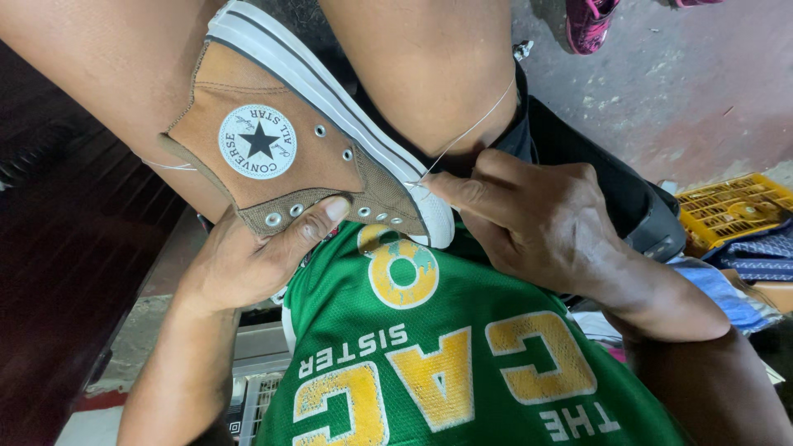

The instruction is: The person is sewing a brown Converse sneaker using a needle and white thread. They repeatedly insert the needle through the shoe's sole and pull the thread to secure the stitching.

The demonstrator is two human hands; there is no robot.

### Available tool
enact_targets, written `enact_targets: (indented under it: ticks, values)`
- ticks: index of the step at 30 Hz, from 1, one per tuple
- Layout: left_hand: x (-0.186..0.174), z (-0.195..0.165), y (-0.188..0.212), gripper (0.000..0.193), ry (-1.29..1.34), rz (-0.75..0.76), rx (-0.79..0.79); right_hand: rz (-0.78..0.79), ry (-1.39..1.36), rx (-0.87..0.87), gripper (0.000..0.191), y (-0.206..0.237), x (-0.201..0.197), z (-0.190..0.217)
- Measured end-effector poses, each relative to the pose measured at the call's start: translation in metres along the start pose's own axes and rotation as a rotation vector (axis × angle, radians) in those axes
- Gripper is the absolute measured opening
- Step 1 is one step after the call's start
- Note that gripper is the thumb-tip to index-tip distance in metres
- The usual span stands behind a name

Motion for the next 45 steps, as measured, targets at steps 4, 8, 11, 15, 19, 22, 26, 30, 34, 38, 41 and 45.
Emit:
enact_targets:
  ticks: [4,8,11,15,19,22,26,30,34,38,41,45]
  values:
    - [-0.001,-0.006,0.0,0.023,0.007,0.005,0.048,0.009,0.043,-0.037,0.037,-0.002,-0.004,0.005]
    - [-0.001,-0.001,0.0,0.023,0.034,0.026,0.006,0.019,-0.014,-0.019,0.033,-0.003,-0.004,0.001]
    - [0.0,0.0,0.0,0.023,0.064,0.034,0.009,0.018,-0.049,-0.012,0.033,-0.003,-0.003,-0.002]
    - [-0.001,0.001,0.0,0.024,0.056,0.027,-0.009,0.032,-0.077,0.006,0.033,-0.002,-0.001,-0.006]
    - [-0.003,0.0,-0.001,0.024,0.039,0.01,-0.008,0.025,-0.086,0.003,0.034,-0.002,0.0,-0.004]
    - [-0.004,0.0,-0.001,0.023,0.014,0.022,-0.017,0.026,-0.051,0.01,0.033,-0.003,-0.001,-0.001]
    - [-0.004,-0.01,0.0,0.022,-0.029,0.016,0.064,0.059,0.044,0.006,0.037,-0.006,-0.002,0.006]
    - [0.0,-0.021,0.002,0.023,-0.037,-0.026,0.044,0.099,0.174,-0.027,0.04,-0.008,-0.008,0.018]
    - [0.007,-0.039,0.002,0.024,-0.122,-0.1,0.111,0.169,0.36,-0.071,0.046,-0.013,-0.015,0.029]
    - [0.013,-0.049,-0.002,0.021,-0.114,-0.121,0.176,0.297,0.451,-0.079,0.053,-0.021,-0.019,0.03]
    - [0.014,-0.055,-0.002,0.019,-0.138,-0.14,0.218,0.373,0.486,-0.131,0.047,-0.027,-0.02,0.031]
    - [0.016,-0.056,-0.007,0.016,-0.101,-0.146,0.21,0.41,0.514,-0.174,0.045,-0.034,-0.023,0.029]
Point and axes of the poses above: each hand's wrist, its own y-axis away from the middle knuckle, its own x-axis out of the palm, z = x × y, the point moved 7 cm from there along -y, towards the middle knuckle, and after that the axes turned 1 degree about -y, right-handed, at the moved point
